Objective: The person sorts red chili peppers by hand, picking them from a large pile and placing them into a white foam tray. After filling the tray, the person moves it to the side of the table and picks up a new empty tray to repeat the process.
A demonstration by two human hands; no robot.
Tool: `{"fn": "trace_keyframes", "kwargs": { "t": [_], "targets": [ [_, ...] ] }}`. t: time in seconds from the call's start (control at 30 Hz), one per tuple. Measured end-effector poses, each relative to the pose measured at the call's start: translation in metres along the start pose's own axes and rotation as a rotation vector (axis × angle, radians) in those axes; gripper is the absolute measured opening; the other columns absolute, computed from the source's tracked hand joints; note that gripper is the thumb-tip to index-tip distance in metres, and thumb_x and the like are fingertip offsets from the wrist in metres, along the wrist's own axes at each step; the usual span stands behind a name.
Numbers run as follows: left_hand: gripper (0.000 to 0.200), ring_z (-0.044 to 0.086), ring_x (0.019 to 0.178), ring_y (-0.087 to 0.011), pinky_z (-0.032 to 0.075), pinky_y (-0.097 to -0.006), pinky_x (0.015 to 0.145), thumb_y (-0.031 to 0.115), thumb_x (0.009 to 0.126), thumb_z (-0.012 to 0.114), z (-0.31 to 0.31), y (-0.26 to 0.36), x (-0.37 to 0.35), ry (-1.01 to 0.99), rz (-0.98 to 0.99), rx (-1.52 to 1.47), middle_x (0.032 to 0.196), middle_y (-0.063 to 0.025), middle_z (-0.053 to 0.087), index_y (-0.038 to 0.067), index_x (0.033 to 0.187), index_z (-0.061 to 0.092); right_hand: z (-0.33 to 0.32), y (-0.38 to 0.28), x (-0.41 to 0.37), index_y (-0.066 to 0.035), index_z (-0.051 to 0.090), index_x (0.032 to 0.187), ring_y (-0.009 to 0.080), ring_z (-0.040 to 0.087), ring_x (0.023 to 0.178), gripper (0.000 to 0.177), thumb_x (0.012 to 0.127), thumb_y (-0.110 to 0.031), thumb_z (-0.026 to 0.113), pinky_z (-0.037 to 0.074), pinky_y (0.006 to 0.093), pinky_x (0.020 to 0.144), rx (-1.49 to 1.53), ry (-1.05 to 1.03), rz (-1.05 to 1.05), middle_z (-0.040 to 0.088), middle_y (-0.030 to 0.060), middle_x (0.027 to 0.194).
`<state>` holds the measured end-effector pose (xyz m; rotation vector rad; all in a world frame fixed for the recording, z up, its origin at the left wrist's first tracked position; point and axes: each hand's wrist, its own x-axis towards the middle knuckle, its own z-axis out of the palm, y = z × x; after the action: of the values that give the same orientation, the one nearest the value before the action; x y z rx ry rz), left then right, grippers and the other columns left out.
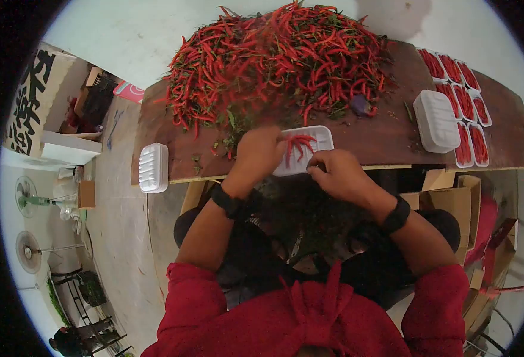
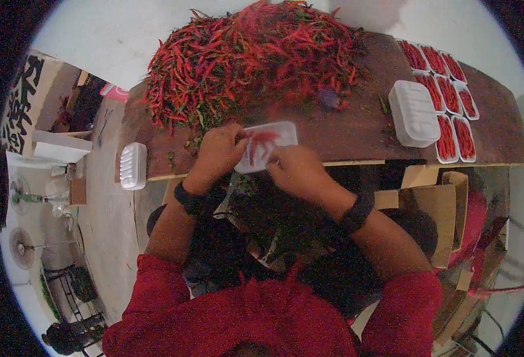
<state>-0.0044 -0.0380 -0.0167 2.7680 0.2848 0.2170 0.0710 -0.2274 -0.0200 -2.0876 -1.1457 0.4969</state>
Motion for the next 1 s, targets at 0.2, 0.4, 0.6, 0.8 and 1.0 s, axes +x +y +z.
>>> {"fn": "trace_keyframes", "kwargs": {
  "t": [0.2, 0.4, 0.6, 0.8, 1.0],
  "targets": [
    [0.019, 0.060, 0.077, -0.0368, 0.047, -0.0465, 0.069, 0.020, 0.076, 0.060, 0.000, 0.004, 0.000, -0.021, -0.009, 0.064, 0.080, -0.0182, 0.062, 0.003, 0.084, 0.061, -0.001, 0.000, 0.000, -0.006, 0.067, 0.083, 0.0385, 0.060, 0.078, 0.022, 0.078, -0.025, 0.056, 0.047, 0.0486, 0.072, -0.002, -0.060, 0.029, 0.063, 0.0191, 0.081],
    [0.019, 0.059, 0.076, -0.0377, 0.047, -0.0475, 0.069, 0.021, 0.077, 0.058, 0.006, 0.003, 0.002, -0.054, -0.002, 0.155, 0.079, -0.0189, 0.061, 0.003, 0.084, 0.061, -0.001, -0.001, 0.000, -0.005, 0.066, 0.082, 0.0389, 0.060, 0.078, 0.022, 0.078, -0.025, 0.056, 0.047, 0.0491, 0.072, 0.010, -0.068, 0.034, 0.063, 0.0199, 0.081],
    [0.019, 0.059, 0.076, -0.0375, 0.047, -0.0476, 0.068, 0.022, 0.078, 0.057, 0.006, 0.002, 0.002, -0.037, 0.009, 0.140, 0.079, -0.0184, 0.062, 0.004, 0.084, 0.061, -0.005, -0.005, -0.002, -0.003, 0.066, 0.085, 0.0349, 0.062, 0.076, 0.019, 0.077, -0.018, 0.059, 0.048, 0.0413, 0.069, -0.075, -0.054, 0.029, 0.064, 0.0183, 0.080],
    [0.019, 0.060, 0.078, -0.0370, 0.047, -0.0457, 0.069, 0.021, 0.079, 0.057, -0.014, 0.000, 0.004, -0.063, -0.059, 0.140, 0.083, -0.0181, 0.063, 0.004, 0.086, 0.062, -0.007, -0.004, -0.001, -0.002, 0.066, 0.084, 0.0355, 0.062, 0.075, 0.018, 0.077, -0.018, 0.059, 0.048, 0.0416, 0.068, -0.062, -0.051, 0.006, 0.064, 0.0183, 0.079],
    [0.020, 0.061, 0.082, -0.0355, 0.048, -0.0426, 0.074, 0.020, 0.079, 0.060, -0.037, -0.036, 0.004, 0.157, -0.185, 0.097, 0.086, -0.0172, 0.064, 0.004, 0.090, 0.063, -0.010, -0.002, 0.000, -0.002, 0.065, 0.085, 0.0347, 0.062, 0.074, 0.018, 0.078, -0.018, 0.059, 0.048, 0.0409, 0.067, -0.018, 0.011, 0.015, 0.064, 0.0180, 0.078]
  ]
}}
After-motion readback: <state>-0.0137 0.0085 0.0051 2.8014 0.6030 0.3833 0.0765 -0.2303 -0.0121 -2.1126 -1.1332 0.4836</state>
